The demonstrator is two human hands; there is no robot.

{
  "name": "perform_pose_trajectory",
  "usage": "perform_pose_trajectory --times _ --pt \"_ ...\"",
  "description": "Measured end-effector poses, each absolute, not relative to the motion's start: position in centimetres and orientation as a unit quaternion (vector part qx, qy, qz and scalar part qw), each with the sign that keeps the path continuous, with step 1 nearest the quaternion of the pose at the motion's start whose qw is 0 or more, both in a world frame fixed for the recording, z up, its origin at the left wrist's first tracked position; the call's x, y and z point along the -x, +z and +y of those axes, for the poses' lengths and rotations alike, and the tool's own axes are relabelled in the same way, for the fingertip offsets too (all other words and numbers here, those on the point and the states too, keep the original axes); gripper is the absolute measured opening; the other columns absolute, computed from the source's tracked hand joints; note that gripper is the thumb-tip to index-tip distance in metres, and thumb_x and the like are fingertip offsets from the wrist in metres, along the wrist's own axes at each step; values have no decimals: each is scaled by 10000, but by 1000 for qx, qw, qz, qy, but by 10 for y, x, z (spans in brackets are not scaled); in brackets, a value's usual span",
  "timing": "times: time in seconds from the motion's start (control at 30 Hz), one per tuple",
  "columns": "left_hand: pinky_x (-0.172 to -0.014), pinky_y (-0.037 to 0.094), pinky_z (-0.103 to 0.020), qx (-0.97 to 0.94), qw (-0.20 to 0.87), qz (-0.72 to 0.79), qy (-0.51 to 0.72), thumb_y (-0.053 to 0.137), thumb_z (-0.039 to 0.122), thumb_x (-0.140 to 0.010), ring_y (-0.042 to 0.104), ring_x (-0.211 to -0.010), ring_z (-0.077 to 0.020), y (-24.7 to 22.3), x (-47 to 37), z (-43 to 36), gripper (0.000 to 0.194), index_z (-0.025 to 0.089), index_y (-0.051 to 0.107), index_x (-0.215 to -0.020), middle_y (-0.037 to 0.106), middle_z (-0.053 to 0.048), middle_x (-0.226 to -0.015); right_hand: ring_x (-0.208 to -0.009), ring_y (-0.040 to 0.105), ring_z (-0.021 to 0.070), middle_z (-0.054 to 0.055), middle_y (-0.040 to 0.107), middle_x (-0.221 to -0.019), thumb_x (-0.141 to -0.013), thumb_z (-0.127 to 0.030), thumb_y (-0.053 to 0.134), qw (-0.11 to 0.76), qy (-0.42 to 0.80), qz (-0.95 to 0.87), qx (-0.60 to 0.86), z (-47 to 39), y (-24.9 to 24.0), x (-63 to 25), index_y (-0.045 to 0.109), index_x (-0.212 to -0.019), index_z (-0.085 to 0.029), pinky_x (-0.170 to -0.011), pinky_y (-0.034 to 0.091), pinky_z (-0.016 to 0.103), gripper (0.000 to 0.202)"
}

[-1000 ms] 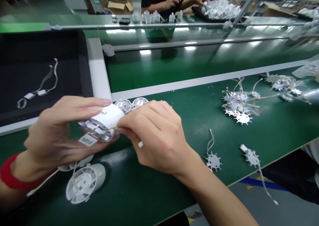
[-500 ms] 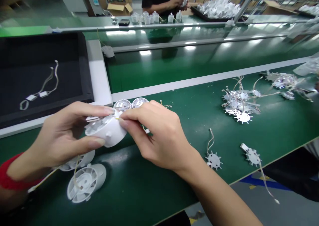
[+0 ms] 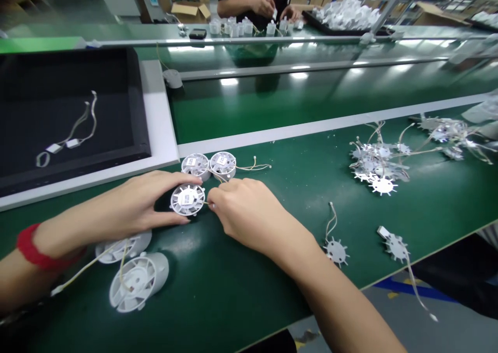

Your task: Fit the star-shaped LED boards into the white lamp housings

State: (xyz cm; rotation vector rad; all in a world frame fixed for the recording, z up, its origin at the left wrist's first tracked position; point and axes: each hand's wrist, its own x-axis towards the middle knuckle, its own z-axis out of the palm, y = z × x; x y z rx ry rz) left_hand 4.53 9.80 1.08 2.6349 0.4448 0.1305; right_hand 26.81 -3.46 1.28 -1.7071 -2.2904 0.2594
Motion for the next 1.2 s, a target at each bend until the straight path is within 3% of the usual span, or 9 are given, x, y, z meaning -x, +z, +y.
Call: perform_pose_trajectory --times 0.17,0.27,0.37,0.5,0.63,0.83,1.0,1.1,1.2 --pt "-1005 575 -493 -958 227 164 52 782 459 -915 692 -1224 -351 6 -45 99 547 292 624 -1412 736 -89 -1352 -767 714 222 52 789 -853 -978 -133 664 116 130 -775 608 -35 15 -274 775 -912 -185 -646 428 328 140" --pt "-967 599 -466 -964 214 141 65 755 534 -928 718 -1182 -347 14 -41 101 582 295 610 -1440 734 -95 -1357 -807 723 232 48 796 -898 -963 -186 709 125 131 -769 612 -38 22 -285 780 -925 -198 -693 462 343 81" --pt "-864 629 -400 -964 215 130 87 691 610 -958 762 -1082 -314 29 -33 105 538 333 620 -1414 750 -60 -1335 -904 730 258 69 804 -996 -972 -285 725 210 88 -760 608 -39 26 -290 775 -1014 -193 -782 495 383 113" --pt "-721 626 -369 -966 179 130 133 623 613 -997 793 -926 -294 46 -23 113 368 343 703 -1234 803 -20 -1163 -931 723 247 85 809 -1002 -1000 -290 675 341 -13 -755 560 -38 21 -273 750 -1012 -188 -798 493 378 126" --pt "-587 595 -342 -971 167 129 111 606 555 -1008 783 -768 -266 47 -20 115 263 350 724 -1122 812 3 -1008 -960 718 264 115 804 -1077 -1015 -301 653 301 -40 -796 524 -36 10 -252 725 -1074 -159 -813 480 387 170" --pt "-568 550 -319 -961 221 163 42 610 550 -984 747 -724 -246 44 -25 105 270 325 726 -1081 782 -21 -950 -847 727 253 60 797 -919 -940 -304 768 233 43 -765 599 -36 8 -263 728 -996 -157 -784 469 372 162" --pt "-685 543 -375 -940 201 273 -30 536 616 -930 736 -831 -282 57 -18 104 374 324 724 -1068 780 -24 -1014 -1119 688 304 155 757 -1242 -991 -302 693 257 -57 -822 504 -34 3 -253 707 -1168 -134 -894 495 409 244" --pt "-664 526 -370 -934 187 299 -48 500 607 -916 720 -774 -265 63 -11 106 375 320 722 -1010 775 -19 -952 -1242 638 282 145 731 -1333 -998 -175 633 251 -114 -847 453 -30 -7 -238 718 -1120 -166 -1005 470 400 149" --pt "-582 496 -325 -930 192 300 -85 501 522 -922 691 -683 -238 66 -6 105 312 292 708 -960 757 -27 -846 -1273 630 294 154 725 -1353 -948 -52 638 246 -163 -823 484 -25 -15 -232 734 -1068 -167 -1052 447 413 192"
